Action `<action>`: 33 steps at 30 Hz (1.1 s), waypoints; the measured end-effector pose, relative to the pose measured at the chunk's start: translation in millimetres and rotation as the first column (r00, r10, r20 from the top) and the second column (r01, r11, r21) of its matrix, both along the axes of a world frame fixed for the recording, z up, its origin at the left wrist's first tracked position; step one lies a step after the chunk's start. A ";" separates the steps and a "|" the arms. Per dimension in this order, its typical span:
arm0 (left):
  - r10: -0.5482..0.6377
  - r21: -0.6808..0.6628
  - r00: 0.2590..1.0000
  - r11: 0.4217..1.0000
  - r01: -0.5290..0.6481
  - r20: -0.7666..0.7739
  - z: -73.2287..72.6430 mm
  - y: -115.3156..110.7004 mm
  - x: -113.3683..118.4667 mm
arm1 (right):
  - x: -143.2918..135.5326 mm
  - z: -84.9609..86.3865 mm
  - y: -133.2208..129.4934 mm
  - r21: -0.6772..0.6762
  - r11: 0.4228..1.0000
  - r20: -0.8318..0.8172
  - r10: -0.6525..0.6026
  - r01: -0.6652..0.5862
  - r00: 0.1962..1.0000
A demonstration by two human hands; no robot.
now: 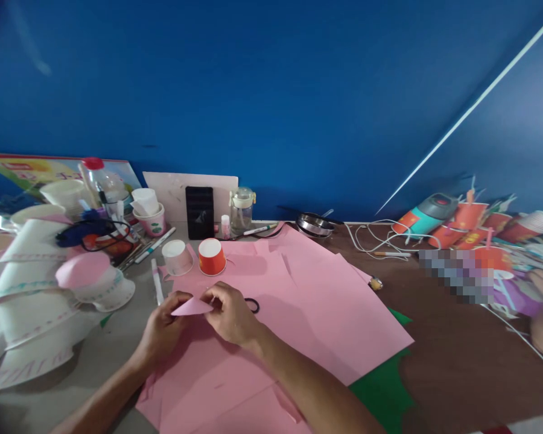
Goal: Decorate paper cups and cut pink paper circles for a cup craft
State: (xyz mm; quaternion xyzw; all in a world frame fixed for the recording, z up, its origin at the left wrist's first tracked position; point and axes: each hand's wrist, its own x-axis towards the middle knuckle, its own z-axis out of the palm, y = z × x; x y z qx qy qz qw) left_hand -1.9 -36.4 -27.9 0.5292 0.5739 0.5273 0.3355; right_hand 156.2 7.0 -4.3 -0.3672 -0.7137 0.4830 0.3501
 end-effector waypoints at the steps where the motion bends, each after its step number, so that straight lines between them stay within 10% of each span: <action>1: -0.014 0.007 1.000 1.000 0.014 -0.006 -1.4 -0.4 -0.2 | 0.1 -2.1 0.6 0.030 1.000 0.001 -0.003 0.003 1.000; 8: -0.077 -0.001 0.997 0.997 0.077 -0.028 -9.9 0.4 3.4 | 5.3 -11.3 8.7 0.114 0.993 -0.092 -0.019 0.029 0.996; 16: -0.016 0.329 0.942 0.935 0.132 -0.334 -7.3 -2.1 -5.2 | 6.0 -12.5 3.5 0.216 0.975 -0.113 0.069 -0.044 0.991; 20: 0.076 0.478 0.871 0.857 0.192 -0.486 0.3 -2.3 -8.7 | 7.7 -12.1 8.0 -0.077 0.997 -0.170 0.001 -0.014 0.985; 24: 0.108 0.520 0.825 0.819 0.242 -0.554 5.0 -2.3 -11.3 | 9.9 -5.1 10.8 -0.478 0.877 -0.261 -0.084 -0.054 0.962; 29: 0.086 0.526 0.797 0.793 0.308 -0.597 0.1 -3.1 -12.7 | 6.7 3.2 3.7 -0.659 0.740 -0.293 -0.092 -0.131 0.952; 33: 0.049 0.433 0.905 0.888 0.155 -0.423 -10.0 -1.4 -7.6 | 4.2 4.6 3.2 -0.713 0.669 -0.436 -0.187 -0.211 0.880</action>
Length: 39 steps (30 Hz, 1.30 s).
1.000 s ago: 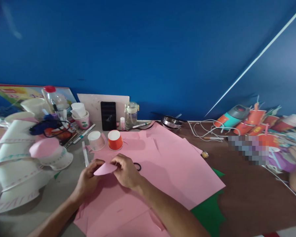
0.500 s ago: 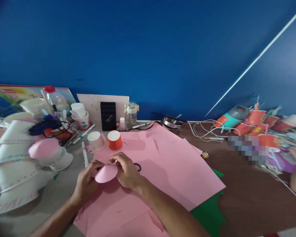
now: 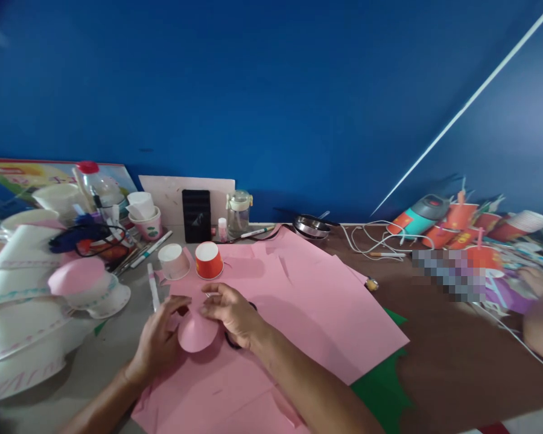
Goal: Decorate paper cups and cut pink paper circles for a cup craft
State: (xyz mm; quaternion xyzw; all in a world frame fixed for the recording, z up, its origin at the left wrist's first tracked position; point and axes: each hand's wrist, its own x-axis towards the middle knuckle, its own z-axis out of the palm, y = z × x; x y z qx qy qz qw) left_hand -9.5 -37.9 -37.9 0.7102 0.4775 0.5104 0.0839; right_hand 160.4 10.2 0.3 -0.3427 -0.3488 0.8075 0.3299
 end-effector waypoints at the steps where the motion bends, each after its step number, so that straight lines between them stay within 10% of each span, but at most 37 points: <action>1: 0.047 -0.075 0.991 0.996 -0.038 0.128 -1.3 0.9 1.3 | 0.1 0.5 1.1 0.013 0.999 -0.034 -0.044 0.045 0.998; 6: 0.184 -0.485 0.737 0.847 0.217 0.651 3.4 4.3 1.8 | 1.1 0.7 5.8 0.073 0.984 -0.163 -0.149 0.163 0.975; 13: 0.231 -0.481 0.501 0.748 0.457 0.834 7.7 1.5 3.0 | -5.5 -10.3 4.8 0.198 0.961 -0.048 -0.188 0.194 0.981; 17: 0.206 -0.561 0.646 0.720 0.408 0.735 8.2 4.1 3.2 | -5.6 -14.6 4.4 0.318 0.931 0.051 -0.208 0.181 0.977; 23: 0.202 -0.548 0.878 0.833 0.078 0.434 9.6 6.7 7.5 | -0.3 -13.2 6.3 0.461 0.886 0.246 -0.174 0.043 0.953; 32: 0.021 -0.445 0.999 0.896 0.003 0.048 -2.3 -1.2 7.4 | 31.8 19.6 48.1 0.751 0.649 0.501 -0.441 -0.121 0.745; 39: -0.007 -0.260 0.988 0.965 -0.034 -0.156 -9.2 -0.2 6.7 | 9.3 11.6 123.9 0.743 0.634 0.627 -0.547 -0.215 0.555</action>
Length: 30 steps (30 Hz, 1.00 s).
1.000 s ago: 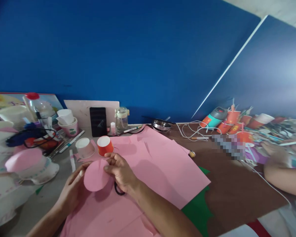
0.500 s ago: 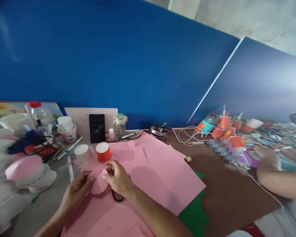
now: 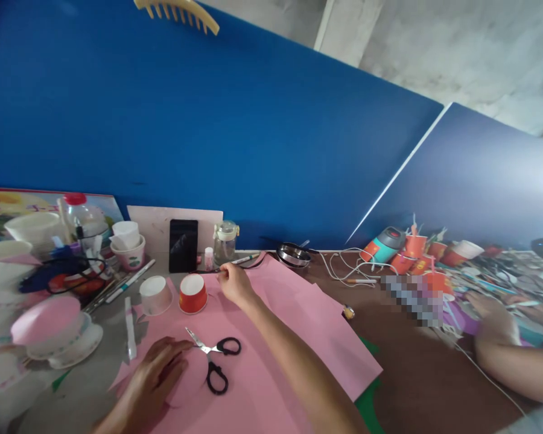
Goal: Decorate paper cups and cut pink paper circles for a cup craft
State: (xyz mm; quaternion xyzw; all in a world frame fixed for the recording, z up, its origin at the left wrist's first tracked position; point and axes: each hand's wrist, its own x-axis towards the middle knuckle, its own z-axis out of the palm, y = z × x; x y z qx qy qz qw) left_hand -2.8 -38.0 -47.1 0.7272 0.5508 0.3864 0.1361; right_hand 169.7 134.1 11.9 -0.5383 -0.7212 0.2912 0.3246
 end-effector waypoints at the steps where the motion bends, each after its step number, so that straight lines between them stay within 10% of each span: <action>1: 0.003 0.027 1.000 1.000 -0.002 -0.022 -1.2 0.1 -0.2 | -8.5 -2.9 7.9 0.004 1.000 0.029 -0.018 0.018 0.999; 21: -0.130 0.229 0.977 0.959 0.167 -0.168 -44.8 10.6 -4.8 | -59.5 -41.6 44.5 0.071 0.986 0.105 -0.159 0.152 0.982; 30: -0.139 0.225 0.966 0.956 0.188 -0.217 -17.7 10.9 -6.9 | -17.4 -17.8 6.0 0.265 0.951 -0.172 -0.118 0.162 0.978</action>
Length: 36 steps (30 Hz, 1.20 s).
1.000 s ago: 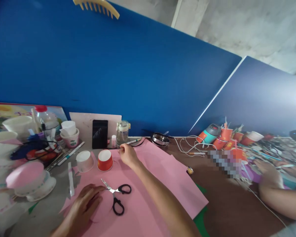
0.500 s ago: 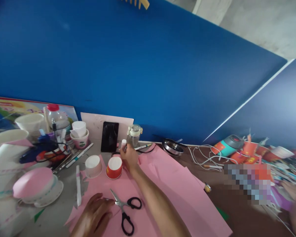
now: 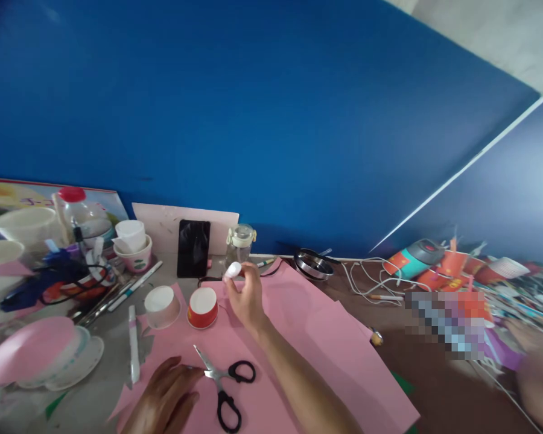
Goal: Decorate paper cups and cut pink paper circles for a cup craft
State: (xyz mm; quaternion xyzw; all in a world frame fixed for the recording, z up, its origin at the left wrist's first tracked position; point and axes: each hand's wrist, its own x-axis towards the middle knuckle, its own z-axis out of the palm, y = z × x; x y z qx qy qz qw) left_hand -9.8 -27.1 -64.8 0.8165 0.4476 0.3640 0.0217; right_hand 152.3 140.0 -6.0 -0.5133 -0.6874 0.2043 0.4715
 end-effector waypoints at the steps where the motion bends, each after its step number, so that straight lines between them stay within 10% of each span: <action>1: 0.007 -0.003 1.000 1.000 -0.007 0.001 1.8 -0.9 0.5 | 9.2 4.3 -6.5 0.016 0.999 -0.073 0.041 -0.040 0.996; 7: 0.065 -0.084 0.998 0.994 -0.062 0.026 -2.7 -7.6 3.4 | 47.9 32.0 -51.6 -0.014 0.983 -0.383 0.163 -0.182 0.909; 20: -0.017 -0.216 1.000 0.976 0.017 -0.001 14.1 -8.4 8.0 | 78.9 47.4 -128.3 -0.256 0.875 -0.429 0.277 -0.410 0.860; 36: -0.127 -0.424 0.991 0.901 0.095 -0.047 35.3 -14.5 5.5 | 89.6 59.5 -154.3 -0.184 0.495 -0.888 0.287 -0.849 0.360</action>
